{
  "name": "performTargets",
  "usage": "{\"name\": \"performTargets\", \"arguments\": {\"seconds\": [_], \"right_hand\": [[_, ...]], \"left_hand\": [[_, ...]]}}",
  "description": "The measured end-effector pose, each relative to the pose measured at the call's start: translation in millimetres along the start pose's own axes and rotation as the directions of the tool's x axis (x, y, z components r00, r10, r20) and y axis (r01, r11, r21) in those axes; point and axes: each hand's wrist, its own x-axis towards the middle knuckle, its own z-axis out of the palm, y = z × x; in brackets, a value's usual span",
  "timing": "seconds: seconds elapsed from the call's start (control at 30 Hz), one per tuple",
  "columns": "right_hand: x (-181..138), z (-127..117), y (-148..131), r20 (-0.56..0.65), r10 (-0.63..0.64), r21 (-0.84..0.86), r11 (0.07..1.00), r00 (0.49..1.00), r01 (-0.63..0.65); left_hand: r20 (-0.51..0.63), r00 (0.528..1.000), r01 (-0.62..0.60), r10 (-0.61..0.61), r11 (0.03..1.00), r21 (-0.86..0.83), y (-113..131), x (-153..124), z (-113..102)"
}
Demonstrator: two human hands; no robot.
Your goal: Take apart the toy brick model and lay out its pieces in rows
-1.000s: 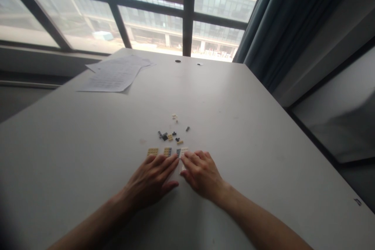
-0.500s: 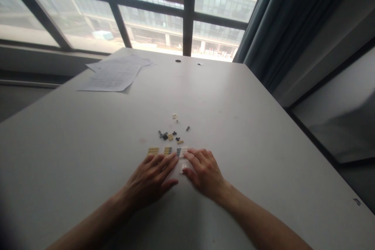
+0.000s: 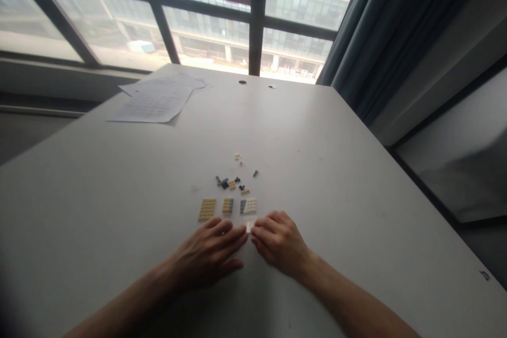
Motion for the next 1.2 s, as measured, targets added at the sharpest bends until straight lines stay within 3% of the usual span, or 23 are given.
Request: {"name": "performTargets", "arguments": {"seconds": [0.67, 0.8, 0.87, 1.03, 1.2], "right_hand": [[1, 2, 0, -0.017, -0.012, -0.015, 1.000, 1.000, 0.012], [1, 1, 0, -0.044, -0.031, -0.004, 1.000, 0.999, 0.031], [0, -1, 1, -0.118, -0.010, 0.014, 1.000, 0.993, 0.012], [0, -7, 5, -0.359, 0.148, 0.111, 0.987, 0.921, -0.115], [0, -8, 10, -0.390, 0.204, 0.151, 0.976, 0.898, -0.156]], "left_hand": [[-0.013, 1.000, 0.001, -0.001, 1.000, 0.011, -1, 1, 1], [-0.064, 0.998, -0.003, 0.004, 1.000, 0.018, 1, 2, -2], [-0.156, 0.988, 0.001, 0.008, 0.998, 0.056, 1, 2, -7], [-0.498, 0.864, 0.160, -0.076, 0.979, 0.129, -10, -2, -19], [-0.611, 0.719, 0.407, -0.331, 0.913, -0.017, -32, -7, -16]]}}
